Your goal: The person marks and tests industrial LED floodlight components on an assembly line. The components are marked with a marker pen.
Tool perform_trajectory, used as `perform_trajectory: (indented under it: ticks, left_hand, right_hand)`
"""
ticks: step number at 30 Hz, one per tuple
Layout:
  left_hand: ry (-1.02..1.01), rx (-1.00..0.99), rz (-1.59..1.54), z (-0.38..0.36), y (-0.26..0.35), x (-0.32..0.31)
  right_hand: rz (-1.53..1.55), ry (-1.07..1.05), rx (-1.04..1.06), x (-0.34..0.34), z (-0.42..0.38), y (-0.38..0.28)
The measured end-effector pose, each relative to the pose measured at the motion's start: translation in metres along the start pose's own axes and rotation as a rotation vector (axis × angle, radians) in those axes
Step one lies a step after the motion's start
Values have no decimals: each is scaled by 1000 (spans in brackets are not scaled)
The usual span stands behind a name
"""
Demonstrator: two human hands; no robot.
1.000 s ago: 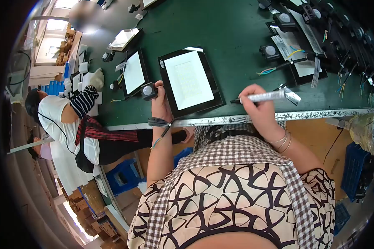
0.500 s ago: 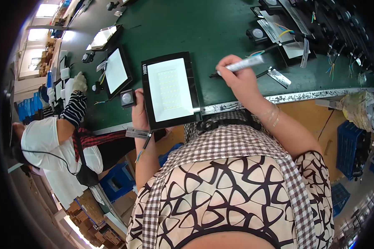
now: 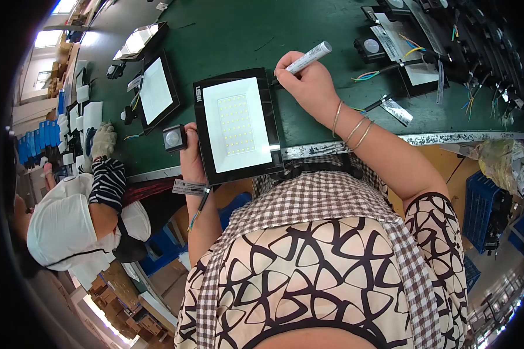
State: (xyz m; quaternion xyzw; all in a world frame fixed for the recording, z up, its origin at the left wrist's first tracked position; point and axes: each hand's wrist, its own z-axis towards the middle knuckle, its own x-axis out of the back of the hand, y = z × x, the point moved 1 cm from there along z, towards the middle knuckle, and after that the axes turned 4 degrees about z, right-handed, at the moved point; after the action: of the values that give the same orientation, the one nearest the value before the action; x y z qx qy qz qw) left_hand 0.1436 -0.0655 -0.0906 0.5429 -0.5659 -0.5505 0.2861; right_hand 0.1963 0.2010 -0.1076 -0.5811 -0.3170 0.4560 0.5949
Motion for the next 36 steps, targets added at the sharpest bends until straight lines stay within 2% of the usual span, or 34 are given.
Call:
perform_trajectory:
  ticks: [3, 12, 30, 36]
  left_hand:
    - [9, 1, 2, 0, 1, -3]
    - [-17, -9, 3, 0, 2, -3]
    - [22, -29, 1, 0, 0, -5]
    - [20, -20, 8, -1, 1, -5]
  right_hand:
    - [27, 14, -72, 1, -1, -8]
    - [-15, -5, 4, -3, 2, -4]
    - [-16, 52, 7, -3, 1, -10]
    - [-154, 25, -14, -4, 1, -13]
